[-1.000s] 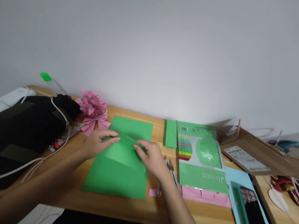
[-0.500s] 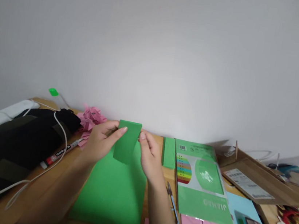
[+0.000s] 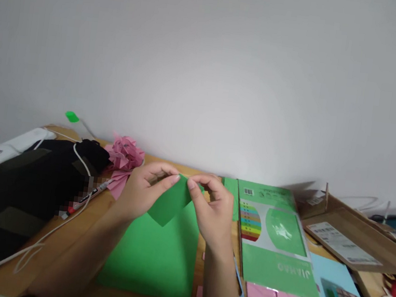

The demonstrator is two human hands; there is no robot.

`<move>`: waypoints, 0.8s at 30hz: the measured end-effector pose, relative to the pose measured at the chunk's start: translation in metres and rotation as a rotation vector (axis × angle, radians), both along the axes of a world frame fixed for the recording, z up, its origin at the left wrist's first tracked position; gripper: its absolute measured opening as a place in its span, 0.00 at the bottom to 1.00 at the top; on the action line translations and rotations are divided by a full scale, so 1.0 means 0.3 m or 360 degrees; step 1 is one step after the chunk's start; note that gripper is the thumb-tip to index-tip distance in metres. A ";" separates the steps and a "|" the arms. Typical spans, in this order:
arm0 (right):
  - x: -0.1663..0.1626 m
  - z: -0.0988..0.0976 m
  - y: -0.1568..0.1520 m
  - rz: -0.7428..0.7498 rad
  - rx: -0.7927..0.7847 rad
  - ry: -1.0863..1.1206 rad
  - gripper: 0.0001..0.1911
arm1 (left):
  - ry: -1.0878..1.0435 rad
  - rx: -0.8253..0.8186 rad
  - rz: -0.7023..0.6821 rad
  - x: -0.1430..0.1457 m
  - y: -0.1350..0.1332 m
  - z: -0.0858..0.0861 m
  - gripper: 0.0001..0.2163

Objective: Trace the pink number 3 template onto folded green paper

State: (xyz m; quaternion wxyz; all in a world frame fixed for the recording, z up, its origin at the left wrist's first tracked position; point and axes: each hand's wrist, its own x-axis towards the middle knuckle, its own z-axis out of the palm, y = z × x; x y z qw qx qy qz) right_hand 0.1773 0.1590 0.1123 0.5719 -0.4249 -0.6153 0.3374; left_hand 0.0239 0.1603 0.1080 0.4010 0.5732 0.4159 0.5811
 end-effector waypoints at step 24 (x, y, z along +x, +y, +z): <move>0.025 -0.029 0.089 -0.0094 0.0300 -0.0245 0.05 | 0.0585 0.0315 0.0127 0.021 0.056 -0.086 0.05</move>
